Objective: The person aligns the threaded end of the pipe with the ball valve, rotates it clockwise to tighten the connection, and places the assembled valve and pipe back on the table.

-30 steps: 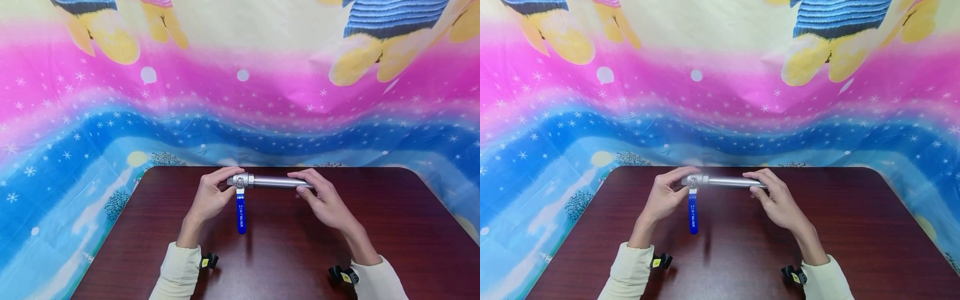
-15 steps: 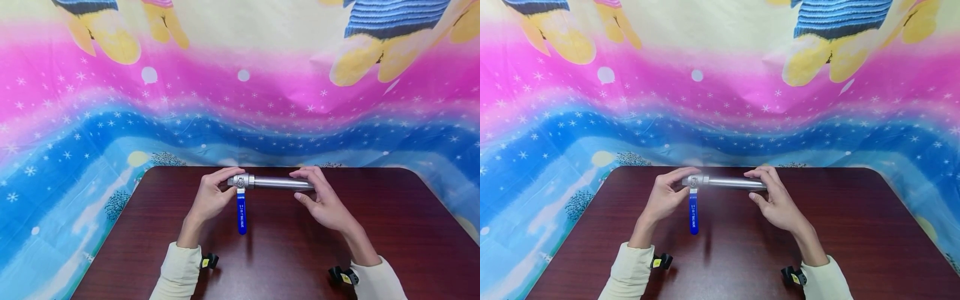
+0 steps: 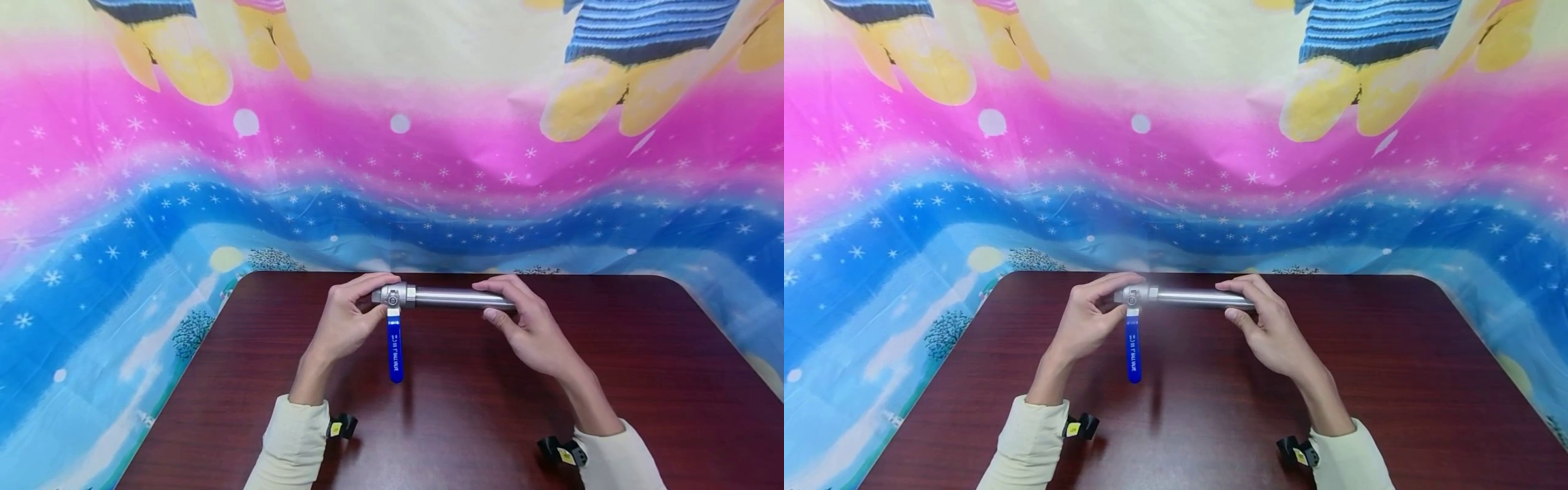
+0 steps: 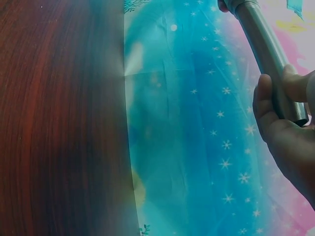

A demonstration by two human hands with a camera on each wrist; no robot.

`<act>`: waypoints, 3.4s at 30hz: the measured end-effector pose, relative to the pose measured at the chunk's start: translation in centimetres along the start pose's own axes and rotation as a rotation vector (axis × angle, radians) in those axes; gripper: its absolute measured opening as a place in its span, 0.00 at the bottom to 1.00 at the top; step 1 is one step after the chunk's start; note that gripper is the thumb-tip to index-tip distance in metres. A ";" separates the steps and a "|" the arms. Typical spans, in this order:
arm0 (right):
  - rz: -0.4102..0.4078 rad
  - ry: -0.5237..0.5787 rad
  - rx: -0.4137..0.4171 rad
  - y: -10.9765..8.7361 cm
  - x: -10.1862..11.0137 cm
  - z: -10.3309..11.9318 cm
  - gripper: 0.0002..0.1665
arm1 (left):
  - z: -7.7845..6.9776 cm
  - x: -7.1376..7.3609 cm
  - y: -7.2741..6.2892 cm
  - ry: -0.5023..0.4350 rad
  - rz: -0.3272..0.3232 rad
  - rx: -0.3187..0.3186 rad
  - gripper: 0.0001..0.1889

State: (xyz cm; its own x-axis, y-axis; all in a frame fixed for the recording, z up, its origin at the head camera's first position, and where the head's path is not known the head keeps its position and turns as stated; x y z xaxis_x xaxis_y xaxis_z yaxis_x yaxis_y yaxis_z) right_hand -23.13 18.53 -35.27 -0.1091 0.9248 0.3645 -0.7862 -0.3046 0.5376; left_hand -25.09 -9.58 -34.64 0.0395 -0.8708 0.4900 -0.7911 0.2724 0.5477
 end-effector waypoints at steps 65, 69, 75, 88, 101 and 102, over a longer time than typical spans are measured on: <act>0.015 -0.028 0.011 -0.3 -0.5 0.7 0.31 | 0.1 0.2 0.0 0.005 0.002 -0.001 0.27; 0.017 -0.034 0.022 -0.2 -0.4 0.7 0.32 | 0.1 0.2 0.0 0.008 0.001 0.000 0.26; 0.040 -0.001 0.022 -0.1 -0.3 0.5 0.30 | 0.0 0.2 -0.1 0.000 -0.003 -0.006 0.26; 0.047 0.041 -0.036 -0.3 -0.4 0.4 0.28 | -0.1 0.2 -0.1 0.004 0.000 -0.008 0.26; 0.023 -0.021 0.000 -0.3 -0.4 0.7 0.30 | -0.1 0.1 -0.1 0.004 0.003 -0.006 0.27; 0.023 -0.029 -0.001 -0.3 -0.3 0.7 0.30 | -0.1 0.1 -0.1 0.003 0.002 -0.007 0.27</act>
State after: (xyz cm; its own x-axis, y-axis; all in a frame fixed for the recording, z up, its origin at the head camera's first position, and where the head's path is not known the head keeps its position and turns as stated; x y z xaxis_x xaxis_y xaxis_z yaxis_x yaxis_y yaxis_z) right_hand -22.46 18.14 -35.01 -0.1095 0.9103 0.3992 -0.7842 -0.3259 0.5281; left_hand -24.96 -9.61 -34.54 0.0397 -0.8689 0.4934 -0.7870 0.2771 0.5512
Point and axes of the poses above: each hand's wrist, its own y-axis towards the middle knuckle, its own x-axis out of the back of the hand, z = x × y, the point moved 6 cm from there along y, towards the middle knuckle, and after that the axes turned 15 degrees about y, right-handed, at the moved point
